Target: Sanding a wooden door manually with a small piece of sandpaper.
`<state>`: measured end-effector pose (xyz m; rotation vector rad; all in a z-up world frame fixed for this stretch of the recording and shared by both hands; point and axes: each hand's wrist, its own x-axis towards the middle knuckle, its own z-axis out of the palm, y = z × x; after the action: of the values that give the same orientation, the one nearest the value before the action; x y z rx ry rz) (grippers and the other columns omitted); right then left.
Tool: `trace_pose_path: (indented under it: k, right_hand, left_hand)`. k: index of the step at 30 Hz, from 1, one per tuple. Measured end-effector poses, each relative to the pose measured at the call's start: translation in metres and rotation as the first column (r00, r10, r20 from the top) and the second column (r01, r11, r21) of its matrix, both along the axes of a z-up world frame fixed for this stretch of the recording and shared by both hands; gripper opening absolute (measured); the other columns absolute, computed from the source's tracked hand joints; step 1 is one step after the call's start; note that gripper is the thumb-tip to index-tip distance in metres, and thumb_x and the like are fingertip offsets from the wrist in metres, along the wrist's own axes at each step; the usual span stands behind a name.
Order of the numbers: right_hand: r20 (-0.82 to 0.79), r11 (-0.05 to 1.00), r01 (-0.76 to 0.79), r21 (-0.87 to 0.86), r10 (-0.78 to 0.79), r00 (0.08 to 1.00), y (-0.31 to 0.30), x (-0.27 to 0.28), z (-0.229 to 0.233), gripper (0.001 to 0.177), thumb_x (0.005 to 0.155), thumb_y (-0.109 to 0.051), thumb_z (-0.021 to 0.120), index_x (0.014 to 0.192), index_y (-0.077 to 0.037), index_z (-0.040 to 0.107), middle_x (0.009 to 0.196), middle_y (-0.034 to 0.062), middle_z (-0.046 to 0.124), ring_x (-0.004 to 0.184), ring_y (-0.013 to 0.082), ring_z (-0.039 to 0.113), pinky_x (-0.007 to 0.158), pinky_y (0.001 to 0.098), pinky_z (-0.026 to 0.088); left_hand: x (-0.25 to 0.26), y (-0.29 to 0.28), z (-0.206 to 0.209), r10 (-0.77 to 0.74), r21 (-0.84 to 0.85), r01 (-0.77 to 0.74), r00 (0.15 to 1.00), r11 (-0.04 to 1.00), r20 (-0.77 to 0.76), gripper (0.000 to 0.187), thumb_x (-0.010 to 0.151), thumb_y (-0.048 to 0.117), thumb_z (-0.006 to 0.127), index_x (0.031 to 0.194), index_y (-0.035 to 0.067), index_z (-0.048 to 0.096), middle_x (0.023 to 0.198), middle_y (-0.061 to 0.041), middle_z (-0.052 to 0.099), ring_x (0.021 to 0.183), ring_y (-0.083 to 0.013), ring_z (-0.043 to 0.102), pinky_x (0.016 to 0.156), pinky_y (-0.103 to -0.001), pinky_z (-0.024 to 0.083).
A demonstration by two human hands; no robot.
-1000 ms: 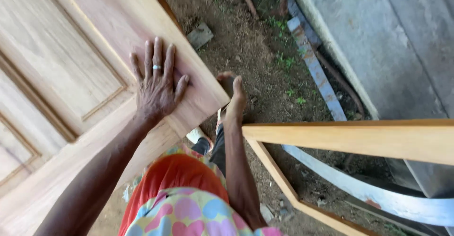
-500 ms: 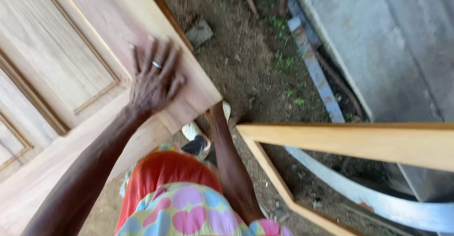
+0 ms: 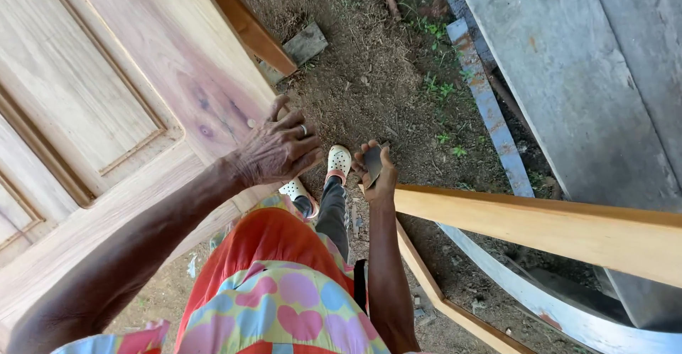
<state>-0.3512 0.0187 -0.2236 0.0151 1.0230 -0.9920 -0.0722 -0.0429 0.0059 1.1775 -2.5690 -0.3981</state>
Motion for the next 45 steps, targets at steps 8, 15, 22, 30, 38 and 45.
trace_pose_path:
  k: [8, 15, 22, 30, 38, 45]
  right_hand:
    - [0.049, 0.994, -0.005, -0.108, 0.011, 0.999, -0.003, -0.005, 0.007, 0.039, 0.107, -0.04, 0.052, 0.122, -0.006, 0.064, 0.111, 0.0103, 0.07, 0.093, 0.0252, 0.072, 0.079, 0.047, 0.062]
    - [0.14, 0.995, 0.003, -0.105, 0.012, 0.99, -0.005, -0.018, -0.003, 0.038, 0.108, -0.04, 0.053, 0.123, -0.006, 0.063, 0.111, 0.0117, 0.07, 0.094, 0.0258, 0.072, 0.078, 0.0476, 0.062]
    - [0.205, 0.99, -0.065, -0.124, 0.089, 0.975, -0.056, 0.019, 0.038, 0.042, 0.109, -0.041, 0.05, 0.125, -0.005, 0.062, 0.115, 0.0132, 0.07, 0.101, 0.0272, 0.072, 0.092, 0.0476, 0.061]
    - [0.343, 0.932, -0.125, -0.34, 0.246, 0.907, -0.121, 0.085, 0.109, 0.054, 0.11, -0.047, 0.044, 0.137, -0.003, 0.062, 0.133, 0.0176, 0.068, 0.123, 0.0306, 0.067, 0.11, 0.0492, 0.054]
    - [-0.503, 0.247, -0.713, -0.657, 0.561, 0.658, -0.105, 0.142, 0.18, 0.071, 0.113, -0.054, 0.034, 0.167, -0.01, 0.02, 0.178, 0.011, 0.015, 0.167, 0.0272, 0.009, 0.137, 0.0469, 0.009]
    - [-0.52, 0.173, -0.709, -0.684, 0.566, 0.64, -0.112, 0.142, 0.162, 0.072, 0.113, -0.053, 0.028, 0.171, -0.015, 0.01, 0.181, 0.0104, 0.004, 0.169, 0.0288, 0.002, 0.138, 0.0469, 0.004]
  left_hand:
    - [-0.028, 0.026, -0.021, -0.146, -0.009, 0.159, 0.927, 0.987, 0.346, 0.018, 0.085, 0.023, 0.069, 0.095, 0.009, 0.071, 0.09, -0.005, 0.065, 0.096, -0.0218, 0.062, 0.095, -0.039, 0.048]
    - [-0.047, 0.047, -0.009, -0.146, -0.054, 0.175, 0.926, 0.983, 0.348, 0.022, 0.078, 0.02, 0.067, 0.09, 0.002, 0.073, 0.095, -0.011, 0.069, 0.107, -0.0297, 0.065, 0.111, -0.048, 0.045]
    - [-0.043, 0.053, 0.016, -0.325, 0.081, 0.337, 0.775, 0.938, 0.541, 0.033, 0.07, 0.019, 0.064, 0.086, -0.008, 0.074, 0.103, -0.023, 0.073, 0.118, -0.036, 0.064, 0.121, -0.053, 0.025]
    - [0.01, 0.096, 0.022, -0.167, 0.131, 0.16, 0.985, 0.978, 0.041, 0.044, 0.082, 0.019, 0.068, 0.12, -0.004, 0.071, 0.136, -0.021, 0.063, 0.14, -0.0384, 0.05, 0.127, -0.054, 0.023]
    - [0.098, 0.029, -0.02, 0.714, 0.086, -0.762, 0.635, 0.642, 0.294, 0.096, 0.105, 0.062, 0.045, 0.166, -0.004, 0.014, 0.174, -0.028, 0.004, 0.162, -0.0404, -0.001, 0.127, -0.065, -0.006]
    - [0.093, 0.022, -0.021, 0.76, 0.084, -0.79, 0.608, 0.607, 0.23, 0.093, 0.106, 0.062, 0.038, 0.167, -0.004, 0.013, 0.173, -0.03, 0.002, 0.163, -0.0409, -0.003, 0.129, -0.062, -0.008]
